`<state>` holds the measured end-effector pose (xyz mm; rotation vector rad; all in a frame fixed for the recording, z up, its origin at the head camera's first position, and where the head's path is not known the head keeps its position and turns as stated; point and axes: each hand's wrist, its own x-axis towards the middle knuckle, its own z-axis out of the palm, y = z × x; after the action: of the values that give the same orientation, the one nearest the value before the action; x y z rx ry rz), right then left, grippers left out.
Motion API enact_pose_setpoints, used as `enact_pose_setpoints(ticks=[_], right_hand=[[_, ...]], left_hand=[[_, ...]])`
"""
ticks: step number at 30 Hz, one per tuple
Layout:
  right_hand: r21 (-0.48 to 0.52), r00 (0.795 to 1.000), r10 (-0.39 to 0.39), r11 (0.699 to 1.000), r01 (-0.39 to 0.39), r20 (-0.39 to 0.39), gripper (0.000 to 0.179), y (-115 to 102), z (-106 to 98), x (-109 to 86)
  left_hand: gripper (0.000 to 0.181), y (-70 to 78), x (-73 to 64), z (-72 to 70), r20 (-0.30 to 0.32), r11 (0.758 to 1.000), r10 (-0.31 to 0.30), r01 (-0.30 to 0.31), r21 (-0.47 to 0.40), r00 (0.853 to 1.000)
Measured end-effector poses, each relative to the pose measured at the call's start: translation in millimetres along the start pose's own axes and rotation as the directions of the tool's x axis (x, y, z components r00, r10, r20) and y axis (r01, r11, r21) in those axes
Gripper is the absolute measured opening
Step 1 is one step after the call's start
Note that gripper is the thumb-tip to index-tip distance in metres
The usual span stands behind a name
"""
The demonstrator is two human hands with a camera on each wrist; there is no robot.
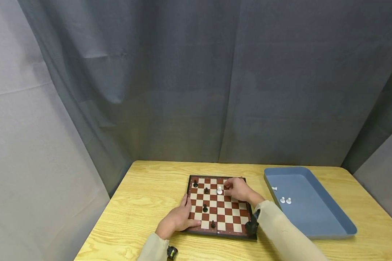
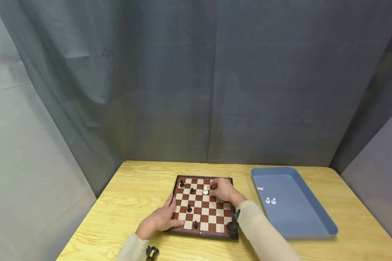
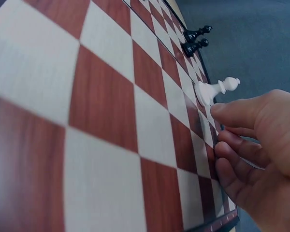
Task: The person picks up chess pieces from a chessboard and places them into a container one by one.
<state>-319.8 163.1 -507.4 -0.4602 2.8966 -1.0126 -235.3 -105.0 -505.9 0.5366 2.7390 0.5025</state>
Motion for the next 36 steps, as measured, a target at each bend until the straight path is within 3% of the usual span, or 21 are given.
enact_pose_setpoints(ticks=[12,29,36], right_hand=[[0.038,0.998,0.045,0.998,-0.046,0.032,0.025,-9.7,11.1,2.9],[-0.029,0.995,-0.067,0.997,0.069,0.075,0.006,-12.6,11.9,6.1],[-0.011,0.996,-0.052,0.999,0.053,0.076,0.006,-14.1,8.0,3.0]], left_hand=[[0.099,-0.3,0.0,1.1,0.008,1.0,-0.006,0.006,-0.013,1.0],[0.098,1.0,0.7,-2.4,-0.001,1.0,-0.011,0.011,-0.006,1.0],[0.099,0.5,0.5,-2.3,-0.001,1.0,-0.006,0.006,-0.01,1.0]])
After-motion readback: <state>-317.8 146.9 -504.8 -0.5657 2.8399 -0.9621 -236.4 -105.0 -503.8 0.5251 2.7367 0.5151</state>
